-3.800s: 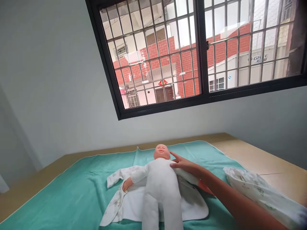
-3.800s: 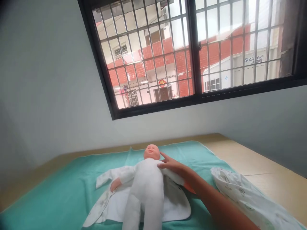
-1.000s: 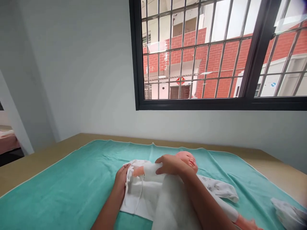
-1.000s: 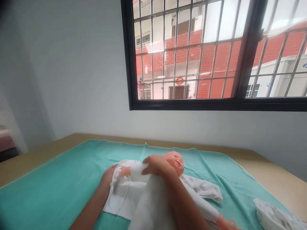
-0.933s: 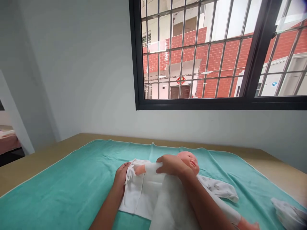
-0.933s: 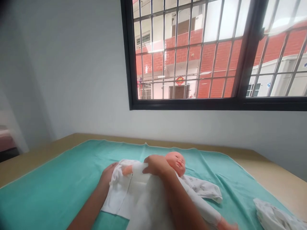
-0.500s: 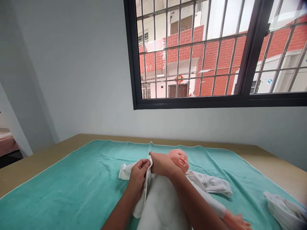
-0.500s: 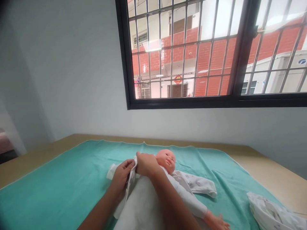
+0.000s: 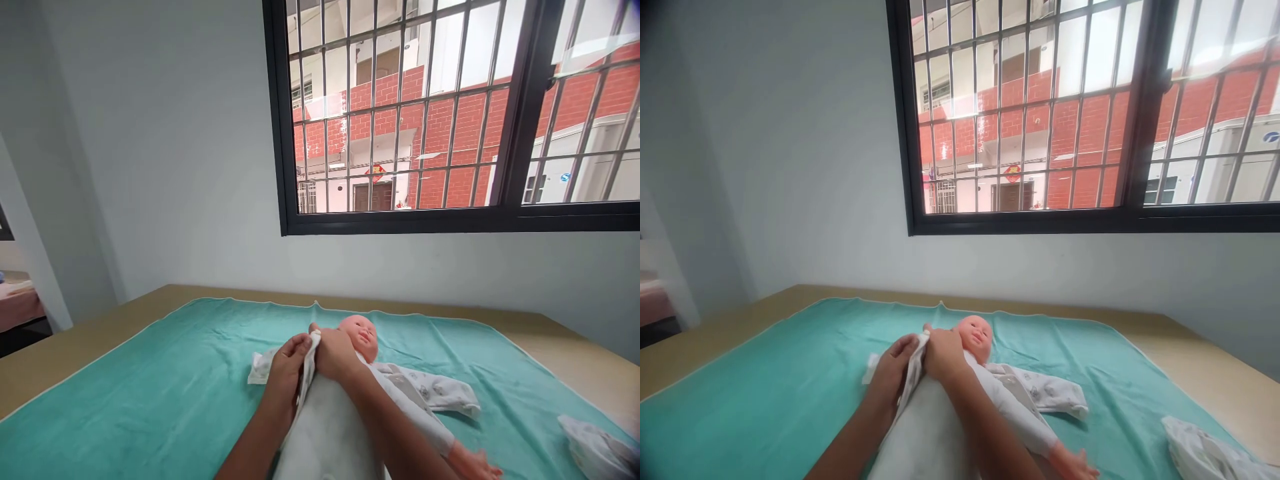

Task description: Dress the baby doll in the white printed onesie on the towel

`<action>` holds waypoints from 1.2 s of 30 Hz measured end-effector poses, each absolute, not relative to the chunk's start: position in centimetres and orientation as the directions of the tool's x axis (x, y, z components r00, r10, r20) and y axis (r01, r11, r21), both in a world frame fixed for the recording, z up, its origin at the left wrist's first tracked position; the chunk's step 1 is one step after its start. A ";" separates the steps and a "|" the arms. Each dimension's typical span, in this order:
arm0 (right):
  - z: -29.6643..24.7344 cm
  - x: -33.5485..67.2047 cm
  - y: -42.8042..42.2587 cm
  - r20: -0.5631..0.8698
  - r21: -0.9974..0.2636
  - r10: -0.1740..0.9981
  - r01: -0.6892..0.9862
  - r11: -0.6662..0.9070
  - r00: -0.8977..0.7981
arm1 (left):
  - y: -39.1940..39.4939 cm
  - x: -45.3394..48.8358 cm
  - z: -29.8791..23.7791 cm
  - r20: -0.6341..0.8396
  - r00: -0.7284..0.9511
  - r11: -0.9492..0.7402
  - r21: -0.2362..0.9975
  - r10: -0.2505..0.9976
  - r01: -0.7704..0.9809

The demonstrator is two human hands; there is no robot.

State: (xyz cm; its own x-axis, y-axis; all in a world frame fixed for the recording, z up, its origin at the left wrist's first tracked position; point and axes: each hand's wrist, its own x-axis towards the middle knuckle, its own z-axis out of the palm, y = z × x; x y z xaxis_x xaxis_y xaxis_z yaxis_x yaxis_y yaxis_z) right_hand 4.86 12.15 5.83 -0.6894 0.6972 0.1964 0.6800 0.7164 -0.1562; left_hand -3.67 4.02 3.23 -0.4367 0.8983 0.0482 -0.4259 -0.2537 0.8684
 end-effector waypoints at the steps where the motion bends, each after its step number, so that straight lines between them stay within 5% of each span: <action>1: 6.0 4.8 12.1 0.221 -0.170 0.689 0.668 0.725 -0.691 | 3.9 -3.5 3.4 0.098 -0.401 -0.260 0.891 0.911 -0.373; 10: 6.2 5.2 13.1 0.133 -0.291 0.654 0.602 0.744 -0.744 | 3.9 -4.9 4.0 0.143 -0.451 -0.179 0.983 0.881 -0.037; 15: 8.8 9.2 15.1 0.089 -0.343 0.756 0.693 0.634 -0.648 | 3.1 -6.5 5.8 0.217 -0.460 -0.116 0.965 0.861 0.237; 20: 9.0 12.9 17.2 -0.177 -0.305 0.824 0.826 0.475 -0.539 | 1.9 -7.1 7.8 0.064 -0.429 -0.038 0.997 0.901 0.068; 23: 8.1 13.6 18.0 -0.275 -0.319 0.789 0.826 0.464 -0.549 | 1.0 -6.6 8.3 0.065 -0.266 -0.036 0.993 0.962 0.113; 27: 7.4 13.8 18.6 -0.350 -0.384 0.725 0.797 0.466 -0.593 | -0.4 -4.8 8.7 -0.050 0.221 0.000 0.976 0.974 0.219; 29: 7.2 14.1 19.0 -0.404 -0.458 0.673 0.774 0.437 -0.620 | -0.6 -3.9 8.8 -0.020 0.287 -0.042 0.977 0.958 0.207; 33: 6.2 14.8 19.9 -0.391 -0.605 0.580 0.674 0.423 -0.715 | 1.0 -3.7 7.1 0.231 -0.104 -0.185 0.925 0.968 0.331; 36: 4.8 14.9 20.5 -0.351 -0.703 0.508 0.579 0.412 -0.787 | 2.6 -4.5 4.8 0.292 -0.324 -0.104 0.866 0.900 0.489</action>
State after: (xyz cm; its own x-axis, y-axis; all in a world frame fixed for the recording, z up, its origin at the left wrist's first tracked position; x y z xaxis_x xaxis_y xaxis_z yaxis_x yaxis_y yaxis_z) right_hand 14.85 20.49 4.85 -0.7870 0.5078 -0.3505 0.5792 0.4122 -0.7033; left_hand -4.51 2.63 4.77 -0.3243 0.8998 0.2919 0.4895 -0.1044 0.8657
